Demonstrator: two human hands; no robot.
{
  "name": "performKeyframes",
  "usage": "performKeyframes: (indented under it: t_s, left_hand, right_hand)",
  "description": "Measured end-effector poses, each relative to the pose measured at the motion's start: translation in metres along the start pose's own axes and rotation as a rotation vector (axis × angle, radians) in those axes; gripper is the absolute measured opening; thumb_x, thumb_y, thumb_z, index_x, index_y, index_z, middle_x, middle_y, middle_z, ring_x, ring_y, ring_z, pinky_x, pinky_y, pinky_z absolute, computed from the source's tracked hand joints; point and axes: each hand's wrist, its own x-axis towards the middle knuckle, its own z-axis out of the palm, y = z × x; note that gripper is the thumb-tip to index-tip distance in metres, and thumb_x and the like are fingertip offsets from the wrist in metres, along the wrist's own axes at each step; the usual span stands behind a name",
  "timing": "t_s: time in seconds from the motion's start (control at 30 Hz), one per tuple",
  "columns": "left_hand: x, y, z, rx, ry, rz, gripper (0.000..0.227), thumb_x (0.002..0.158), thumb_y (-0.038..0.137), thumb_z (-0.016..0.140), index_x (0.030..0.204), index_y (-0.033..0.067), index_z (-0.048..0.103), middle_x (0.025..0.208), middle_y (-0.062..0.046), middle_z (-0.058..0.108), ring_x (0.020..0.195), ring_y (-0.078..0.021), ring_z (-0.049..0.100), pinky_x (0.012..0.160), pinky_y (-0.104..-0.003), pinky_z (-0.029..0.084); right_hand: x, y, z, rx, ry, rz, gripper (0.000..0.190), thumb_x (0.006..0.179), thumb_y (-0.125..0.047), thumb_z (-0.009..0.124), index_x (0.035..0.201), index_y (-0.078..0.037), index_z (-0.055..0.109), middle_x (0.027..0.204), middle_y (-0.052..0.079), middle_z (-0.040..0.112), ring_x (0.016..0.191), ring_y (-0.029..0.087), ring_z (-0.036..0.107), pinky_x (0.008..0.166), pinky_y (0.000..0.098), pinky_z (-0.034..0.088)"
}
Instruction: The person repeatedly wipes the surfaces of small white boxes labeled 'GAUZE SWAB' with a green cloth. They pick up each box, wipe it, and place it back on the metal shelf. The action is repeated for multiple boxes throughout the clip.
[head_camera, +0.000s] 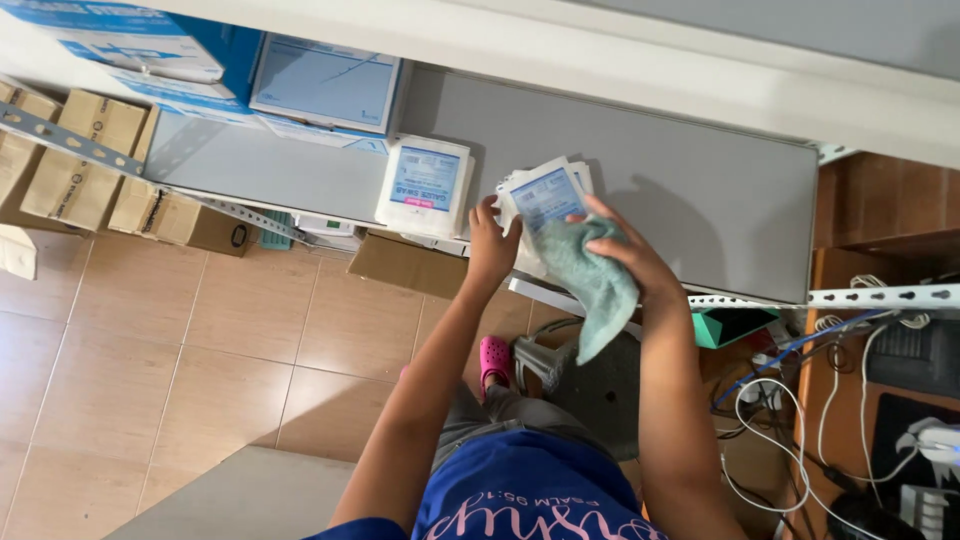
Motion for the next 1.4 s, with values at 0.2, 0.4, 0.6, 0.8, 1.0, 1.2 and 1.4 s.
performKeyframes:
  t_s: [0.2,0.4,0.6,0.8,1.0,1.2,1.4]
  left_hand:
    - [0.006,-0.053,0.069,0.081,0.116,-0.187,0.086,0.073,0.044,0.09,0.133,0.0057,0.043,0.108,-0.016,0.058,0.104,-0.0385,0.063,0.097,-0.05,0.053]
    - [0.015,-0.072,0.055,-0.005,0.112,-0.324,0.053,0.08,0.039,0.086,0.106,0.0144,0.046,0.091,-0.01,0.064,0.093,-0.0353,0.07,0.085,-0.05,0.054]
    - [-0.009,0.02,0.002,-0.854,-0.17,-0.526,0.05,0.075,0.016,0.066,0.124,0.0047,0.059,0.101,-0.016,0.065,0.094,-0.0327,0.067,0.086,-0.052,0.052]
    - [-0.048,0.186,-0.076,-1.278,-0.104,-0.593,0.074,0.086,0.067,0.065,0.107,-0.0037,0.071,0.093,-0.024,0.074,0.079,-0.0313,0.076,0.069,-0.043,0.064]
    - [-0.094,0.196,-0.082,-1.221,-0.161,-0.553,0.061,0.093,0.057,0.062,0.123,0.0036,0.068,0.099,-0.017,0.074,0.077,-0.0273,0.075,0.064,-0.041,0.065]
    - [-0.102,0.131,-0.077,-1.192,-0.057,-0.603,0.053,0.092,0.04,0.073,0.133,0.0099,0.058,0.103,-0.023,0.071,0.079,-0.0372,0.075,0.062,-0.051,0.064]
    - [-0.094,0.162,-0.103,-0.884,-0.102,-0.137,0.064,0.098,0.016,0.066,0.152,0.0054,0.034,0.121,-0.023,0.065,0.098,-0.036,0.073,0.075,-0.052,0.065]
  right_hand:
    - [0.019,0.047,-0.034,0.242,0.248,-0.061,0.063,0.083,-0.023,0.078,0.142,-0.019,0.057,0.125,0.013,0.06,0.113,0.029,0.061,0.094,0.043,0.053]
    - [0.038,0.074,-0.036,0.315,0.391,-0.199,0.05,0.083,-0.026,0.081,0.13,-0.019,0.064,0.123,0.012,0.06,0.113,0.028,0.06,0.095,0.0454,0.052]
    - [0.011,0.056,0.021,-0.132,0.35,-0.546,0.055,0.086,-0.018,0.078,0.137,-0.017,0.058,0.146,0.015,0.053,0.133,0.03,0.051,0.112,0.0441,0.04]
    - [-0.019,0.038,0.07,-0.583,0.175,-1.124,0.057,0.084,-0.02,0.071,0.14,-0.016,0.061,0.154,0.013,0.045,0.144,0.034,0.043,0.117,0.0472,0.032]
    - [0.014,0.015,0.075,-0.726,0.385,-1.353,0.051,0.09,-0.045,0.068,0.133,-0.019,0.068,0.142,0.013,0.054,0.128,0.034,0.055,0.109,0.0474,0.04]
    - [0.047,0.007,0.025,-0.524,0.558,-1.2,0.057,0.076,-0.007,0.072,0.132,-0.01,0.064,0.128,0.013,0.062,0.117,0.035,0.061,0.103,0.0476,0.045]
    - [-0.028,-0.015,0.039,0.261,0.1,-0.654,0.03,0.095,-0.042,0.045,0.089,-0.015,0.058,0.091,0.003,0.057,0.084,0.021,0.056,0.07,0.0414,0.053]
